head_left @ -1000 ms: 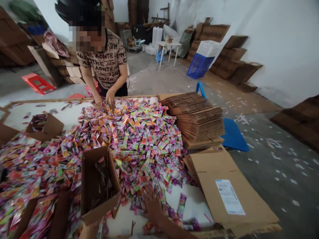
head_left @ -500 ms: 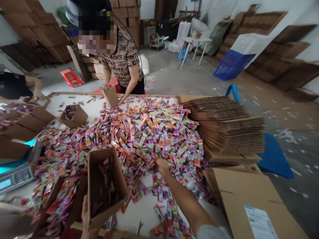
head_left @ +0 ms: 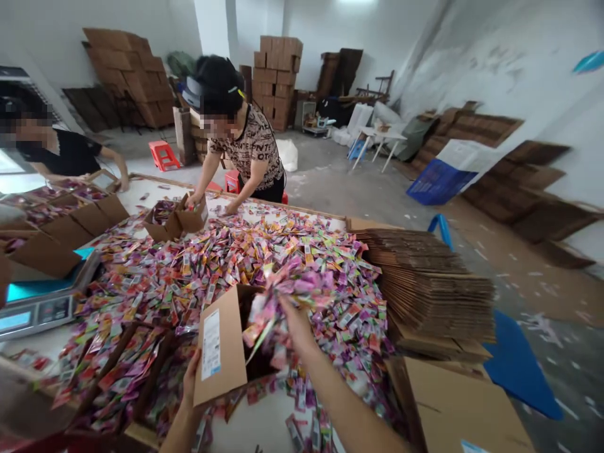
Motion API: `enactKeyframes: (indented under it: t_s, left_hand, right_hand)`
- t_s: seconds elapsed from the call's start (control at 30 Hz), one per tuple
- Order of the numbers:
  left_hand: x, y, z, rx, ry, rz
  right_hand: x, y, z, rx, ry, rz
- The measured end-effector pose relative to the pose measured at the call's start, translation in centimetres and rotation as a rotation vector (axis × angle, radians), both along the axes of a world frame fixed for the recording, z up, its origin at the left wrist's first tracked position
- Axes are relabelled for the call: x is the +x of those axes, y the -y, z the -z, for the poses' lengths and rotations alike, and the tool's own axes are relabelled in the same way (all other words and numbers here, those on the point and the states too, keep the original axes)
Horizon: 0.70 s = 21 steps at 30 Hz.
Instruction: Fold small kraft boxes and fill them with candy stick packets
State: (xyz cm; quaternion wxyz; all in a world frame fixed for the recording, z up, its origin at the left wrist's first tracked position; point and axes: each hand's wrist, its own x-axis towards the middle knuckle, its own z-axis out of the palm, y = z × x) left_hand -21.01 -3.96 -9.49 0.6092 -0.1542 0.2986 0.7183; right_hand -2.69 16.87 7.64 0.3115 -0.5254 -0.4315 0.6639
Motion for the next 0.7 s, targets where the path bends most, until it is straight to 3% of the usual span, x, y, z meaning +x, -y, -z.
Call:
enactKeyframes:
  t_s: [0.1,0.17,0.3,0.47,0.5,0.53,0.6,0.63,0.67,0.7]
  left_hand:
    - [0.1,0.1,0.1,0.034,0.036,0.04]
    - [-0.1,0.6,0.5,0.0,0.038,0.055]
    - [-0.5,1.1,0.8,-0.155,0.043,-0.009]
    - [-0.3,0.1,-0.1,-0.174,0.056,-0.047]
    - [-0.3,-0.1,-0.2,-0.158,0.075,-0.07]
    - [-0.3,-0.2,-0.2,-0.142,0.098,-0.097]
    - [-0.7,-0.1,0.3,-0.119,0.139,-0.157]
    - [-0.9,0.1,0.6,-0.104,0.157,-0.183]
    - [-1.2,0.3,1.1,-0.089,0.175,-0.201]
    - [-1.4,0.7,1.6,-0.058,0.19,-0.208]
  right_hand:
    - [-1.2,3.0,-2.2,0.11,-0.064,-0.348]
    - [-0.8,3.7,-2.7,0.236,-0.015,-0.499]
    - [-1.5,4.0,-2.4,0.609,0.135,-0.511]
    - [-4.5,4.6,-1.3,0.735,0.152,-0.975]
    - [-4.4,4.4,-1.1,0.74,0.125,-0.943]
    - [-3.9,4.1,-0.7,0.76,0.128,-0.822]
    - [-2.2,3.6,1.3,0.842,0.264,-0.45]
    - [-1.1,3.5,3.2,0.893,0.393,-0.306]
    - [-0.1,3.7,5.6,0.941,0.542,-0.25]
    - [0.8,4.1,8.5,0.981,0.687,-0.297]
